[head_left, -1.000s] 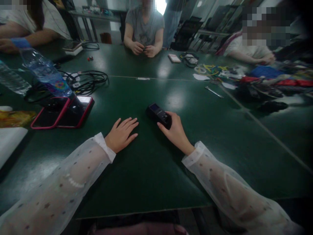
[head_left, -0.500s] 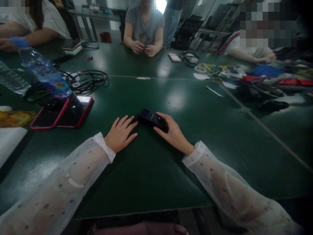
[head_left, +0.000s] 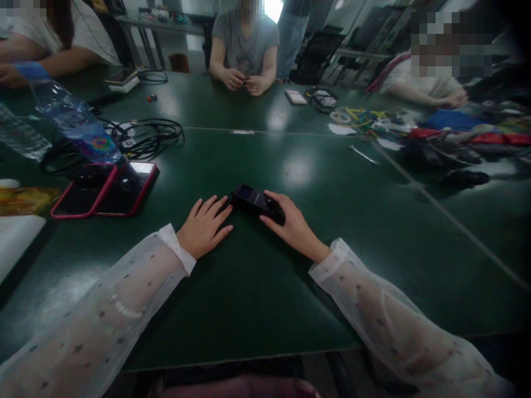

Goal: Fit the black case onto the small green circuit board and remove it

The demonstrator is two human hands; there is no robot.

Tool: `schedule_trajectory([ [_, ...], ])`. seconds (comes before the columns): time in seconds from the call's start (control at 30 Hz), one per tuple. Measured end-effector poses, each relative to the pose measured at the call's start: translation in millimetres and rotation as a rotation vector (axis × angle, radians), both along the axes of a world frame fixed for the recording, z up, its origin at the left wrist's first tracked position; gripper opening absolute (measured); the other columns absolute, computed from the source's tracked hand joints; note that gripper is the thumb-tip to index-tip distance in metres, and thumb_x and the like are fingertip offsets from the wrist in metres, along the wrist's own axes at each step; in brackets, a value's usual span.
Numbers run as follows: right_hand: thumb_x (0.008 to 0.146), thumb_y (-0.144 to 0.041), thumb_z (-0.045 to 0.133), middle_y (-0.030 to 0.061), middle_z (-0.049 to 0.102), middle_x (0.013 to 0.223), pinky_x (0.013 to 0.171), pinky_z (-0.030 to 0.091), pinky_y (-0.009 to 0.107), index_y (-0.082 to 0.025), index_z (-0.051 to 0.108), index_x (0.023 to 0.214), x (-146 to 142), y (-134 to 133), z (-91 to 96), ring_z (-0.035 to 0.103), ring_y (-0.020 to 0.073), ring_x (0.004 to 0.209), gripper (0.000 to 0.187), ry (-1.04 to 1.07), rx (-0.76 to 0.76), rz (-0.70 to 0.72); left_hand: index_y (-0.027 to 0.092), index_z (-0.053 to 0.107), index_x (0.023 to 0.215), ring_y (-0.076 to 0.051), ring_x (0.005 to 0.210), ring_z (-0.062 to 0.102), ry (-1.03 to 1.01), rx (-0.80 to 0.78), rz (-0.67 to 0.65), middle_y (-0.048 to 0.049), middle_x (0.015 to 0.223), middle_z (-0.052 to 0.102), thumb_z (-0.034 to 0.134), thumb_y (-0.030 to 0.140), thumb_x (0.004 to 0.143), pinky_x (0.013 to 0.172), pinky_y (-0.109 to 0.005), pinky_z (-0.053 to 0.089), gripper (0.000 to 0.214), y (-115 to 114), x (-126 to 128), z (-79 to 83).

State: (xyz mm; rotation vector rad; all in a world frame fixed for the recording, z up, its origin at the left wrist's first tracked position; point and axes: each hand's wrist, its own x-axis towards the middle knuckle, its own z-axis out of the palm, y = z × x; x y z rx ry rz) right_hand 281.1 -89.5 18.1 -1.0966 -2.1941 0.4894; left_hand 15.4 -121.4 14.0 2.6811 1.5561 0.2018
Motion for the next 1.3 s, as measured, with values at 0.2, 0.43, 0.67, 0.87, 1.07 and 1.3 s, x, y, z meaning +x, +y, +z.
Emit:
schedule_trajectory([
  [0.2, 0.09, -0.035, 0.06, 0.0103, 0.054, 0.137, 0.101, 0.047, 0.053, -0.03, 0.035, 0.146, 0, 0, -0.4, 0.055, 0.0296, 0.121, 0.062, -0.005, -0.002, -0.005, 0.017, 0.039, 0.147, -0.032, 0.146, 0.026, 0.018, -0.008, 0.004, -0.0115, 0.158, 0.032, 0.035, 0.047, 0.102, 0.117, -0.056, 0.023, 0.055, 0, 1, 2.6],
  [0.43, 0.09, -0.039, 0.059, 0.0103, 0.059, 0.13, 0.099, 0.049, 0.05, -0.028, 0.042, 0.141, -1, -4, 6.2, 0.059, 0.0281, 0.116, 0.055, 0.06, 0.034, -0.066, 0.02, 0.038, 0.149, -0.032, 0.146, 0.026, -0.017, -0.007, -0.001, -0.0105, 0.158, 0.032, 0.034, 0.048, 0.102, 0.116, -0.058, 0.023, 0.054, 0, 0, 1.0],
  [0.67, 0.09, -0.045, 0.058, 0.0103, 0.055, 0.135, 0.101, 0.049, 0.052, -0.03, 0.04, 0.142, 11, -1, 16.6, 0.056, 0.0307, 0.121, 0.057, 0.157, 0.159, -0.261, 0.021, 0.038, 0.148, -0.031, 0.146, 0.026, -0.035, -0.002, -0.011, -0.0097, 0.157, 0.034, 0.033, 0.047, 0.102, 0.117, -0.057, 0.023, 0.053, 0, -2, 1.5],
  [0.87, 0.089, -0.047, 0.058, 0.0127, 0.057, 0.132, 0.099, 0.049, 0.053, -0.026, 0.045, 0.139, 28, 16, 8.7, 0.057, 0.0314, 0.117, 0.056, 0.182, 0.2, -0.388, 0.02, 0.038, 0.147, -0.031, 0.146, 0.026, -0.026, -0.013, 0.0, -0.01, 0.157, 0.033, 0.033, 0.047, 0.102, 0.117, -0.056, 0.023, 0.053, 0, -1, 2.7],
  [1.07, 0.087, -0.041, 0.06, 0.016, 0.062, 0.124, 0.092, 0.051, 0.052, -0.018, 0.051, 0.131, 38, 32, -7.5, 0.061, 0.031, 0.112, 0.05, 0.185, 0.121, -0.471, 0.016, 0.028, 0.15, -0.029, 0.145, 0.028, -0.072, 0.008, 0.012, -0.0118, 0.155, 0.037, 0.036, 0.048, 0.101, 0.117, -0.054, 0.023, 0.059, 0, -2, -0.5],
  [1.3, 0.086, -0.038, 0.061, 0.0156, 0.063, 0.124, 0.094, 0.051, 0.053, -0.018, 0.052, 0.13, 38, 33, -10.4, 0.061, 0.0308, 0.112, 0.049, 0.149, 0.131, -0.449, 0.021, 0.023, 0.153, -0.03, 0.145, 0.028, -0.047, -0.007, 0.009, -0.0095, 0.157, 0.035, 0.033, 0.05, 0.102, 0.116, -0.056, 0.024, 0.059, 1, -2, 0.5],
])
